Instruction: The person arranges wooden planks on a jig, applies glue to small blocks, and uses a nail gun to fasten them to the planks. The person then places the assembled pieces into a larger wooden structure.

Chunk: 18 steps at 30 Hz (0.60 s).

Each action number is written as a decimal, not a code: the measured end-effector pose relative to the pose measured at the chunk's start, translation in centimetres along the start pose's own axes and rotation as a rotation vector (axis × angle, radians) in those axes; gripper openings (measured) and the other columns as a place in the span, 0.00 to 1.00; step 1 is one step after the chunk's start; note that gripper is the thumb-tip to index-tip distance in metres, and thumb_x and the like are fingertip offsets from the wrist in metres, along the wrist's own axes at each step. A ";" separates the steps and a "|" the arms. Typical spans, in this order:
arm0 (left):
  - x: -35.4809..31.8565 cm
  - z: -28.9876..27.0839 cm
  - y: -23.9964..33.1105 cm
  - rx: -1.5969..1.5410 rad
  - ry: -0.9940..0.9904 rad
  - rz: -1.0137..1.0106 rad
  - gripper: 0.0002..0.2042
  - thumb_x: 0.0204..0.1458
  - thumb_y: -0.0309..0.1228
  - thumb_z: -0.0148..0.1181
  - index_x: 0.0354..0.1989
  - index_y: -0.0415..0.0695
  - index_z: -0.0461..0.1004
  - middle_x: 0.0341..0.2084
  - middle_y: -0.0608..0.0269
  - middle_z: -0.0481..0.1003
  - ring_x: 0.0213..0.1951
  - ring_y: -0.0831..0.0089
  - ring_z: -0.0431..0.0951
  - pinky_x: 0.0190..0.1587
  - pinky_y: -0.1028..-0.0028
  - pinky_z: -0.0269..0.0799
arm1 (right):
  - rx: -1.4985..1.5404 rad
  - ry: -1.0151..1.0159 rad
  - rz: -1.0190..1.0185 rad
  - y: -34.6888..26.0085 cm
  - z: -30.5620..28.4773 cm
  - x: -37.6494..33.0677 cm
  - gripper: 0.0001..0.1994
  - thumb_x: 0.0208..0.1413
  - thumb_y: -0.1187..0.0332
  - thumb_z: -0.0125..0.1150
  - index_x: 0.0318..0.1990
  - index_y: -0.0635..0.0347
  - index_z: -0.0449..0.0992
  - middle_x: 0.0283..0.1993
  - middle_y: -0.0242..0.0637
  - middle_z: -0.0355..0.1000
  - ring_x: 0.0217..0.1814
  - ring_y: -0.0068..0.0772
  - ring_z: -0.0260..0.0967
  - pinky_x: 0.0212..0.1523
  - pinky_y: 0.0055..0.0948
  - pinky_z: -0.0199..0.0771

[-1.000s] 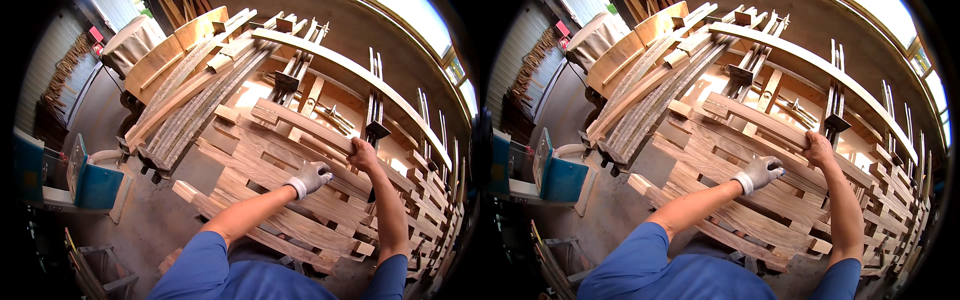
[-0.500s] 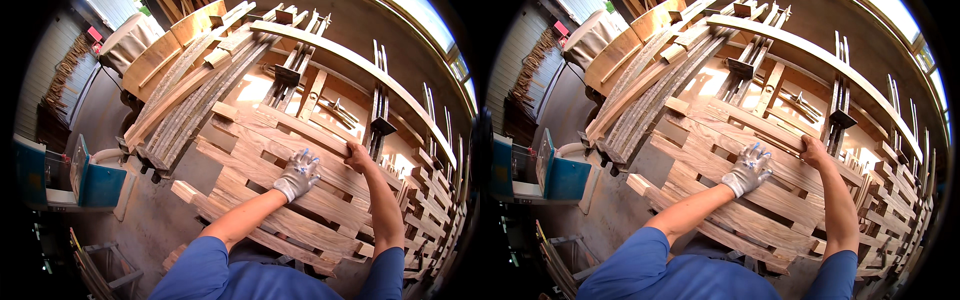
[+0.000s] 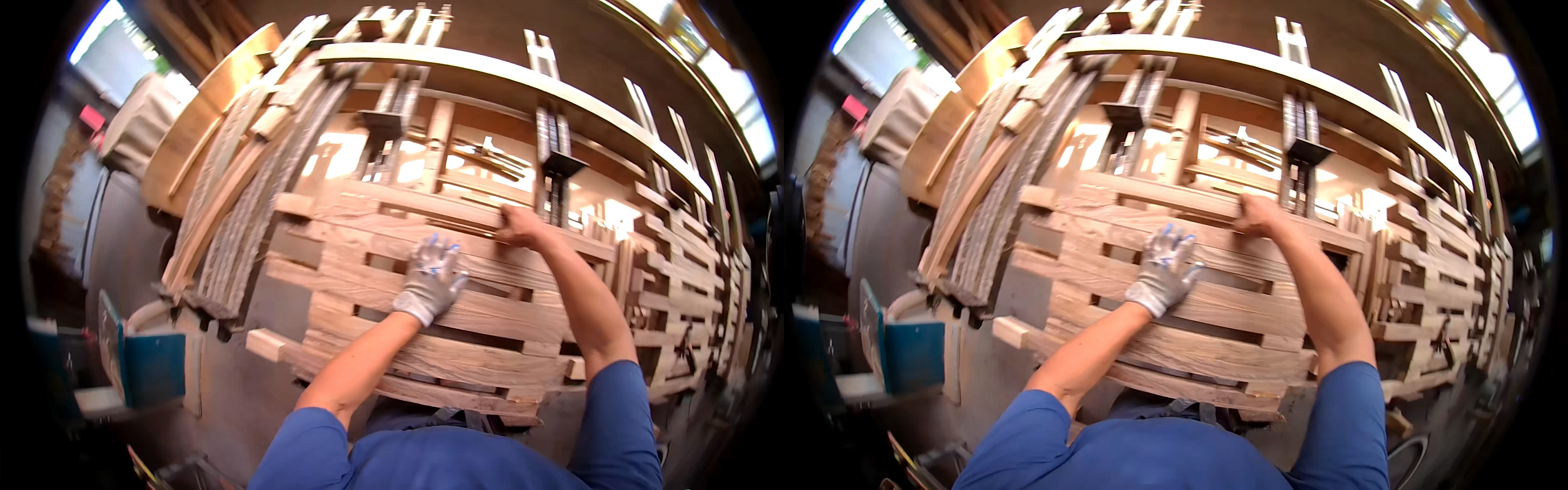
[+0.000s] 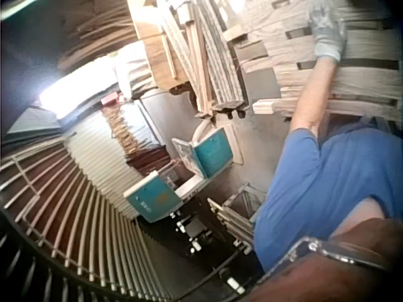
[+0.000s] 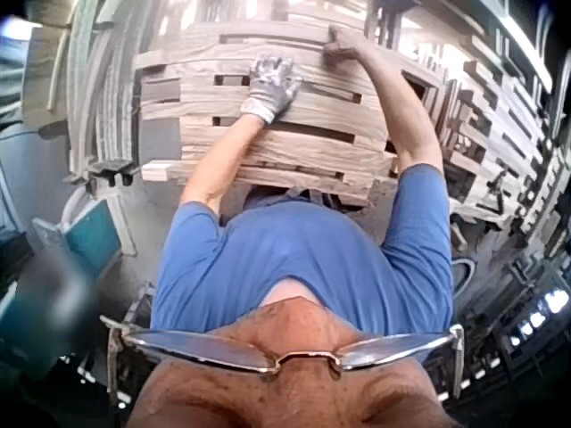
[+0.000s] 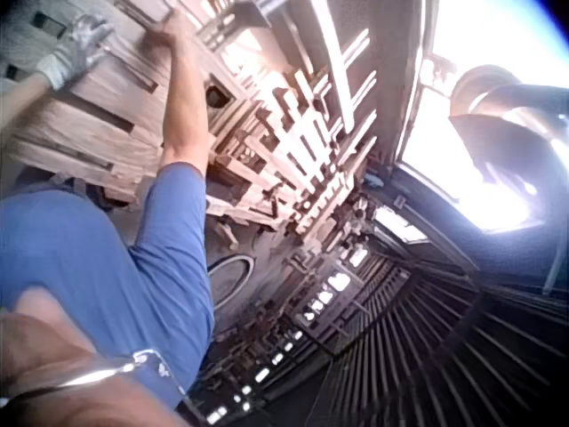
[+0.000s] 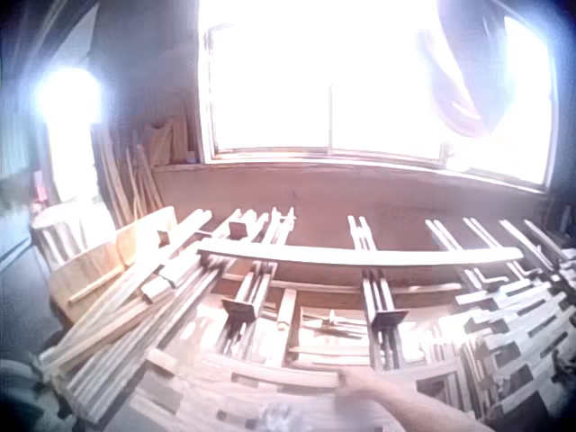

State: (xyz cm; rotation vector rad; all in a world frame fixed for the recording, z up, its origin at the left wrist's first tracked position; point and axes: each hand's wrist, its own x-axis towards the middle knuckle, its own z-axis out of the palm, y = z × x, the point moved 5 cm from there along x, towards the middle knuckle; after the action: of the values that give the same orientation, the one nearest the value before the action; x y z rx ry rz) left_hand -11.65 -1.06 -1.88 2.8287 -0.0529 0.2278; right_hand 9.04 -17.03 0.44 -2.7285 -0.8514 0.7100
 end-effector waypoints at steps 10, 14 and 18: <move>0.5 -1.6 1.2 -0.058 0.173 0.033 0.29 0.52 0.42 0.73 0.62 0.46 0.75 0.63 0.45 0.71 0.69 0.44 0.65 0.71 0.43 0.57 | -0.035 0.380 0.084 -4.0 2.5 -2.4 0.37 0.61 0.36 0.60 0.64 0.60 0.73 0.62 0.49 0.74 0.70 0.50 0.66 0.76 0.56 0.51; -0.1 -1.6 1.3 -0.062 0.183 0.044 0.29 0.52 0.42 0.73 0.61 0.45 0.75 0.62 0.45 0.71 0.68 0.43 0.65 0.70 0.44 0.59 | -0.033 0.397 0.102 -4.3 2.7 -2.9 0.36 0.60 0.36 0.61 0.62 0.60 0.74 0.60 0.48 0.74 0.68 0.49 0.67 0.75 0.56 0.51; -0.1 -2.0 1.2 -0.051 0.188 0.046 0.29 0.51 0.41 0.74 0.61 0.44 0.76 0.62 0.44 0.71 0.67 0.42 0.66 0.71 0.44 0.59 | -0.052 0.437 0.093 -4.9 2.5 -3.1 0.39 0.60 0.33 0.59 0.62 0.61 0.74 0.62 0.51 0.74 0.70 0.52 0.65 0.77 0.58 0.48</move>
State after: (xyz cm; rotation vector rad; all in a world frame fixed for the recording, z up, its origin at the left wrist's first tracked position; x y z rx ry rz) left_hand -12.08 -1.63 0.36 2.7441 -0.0818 0.4937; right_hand 3.18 -14.68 0.99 -2.8194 -0.6498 0.0917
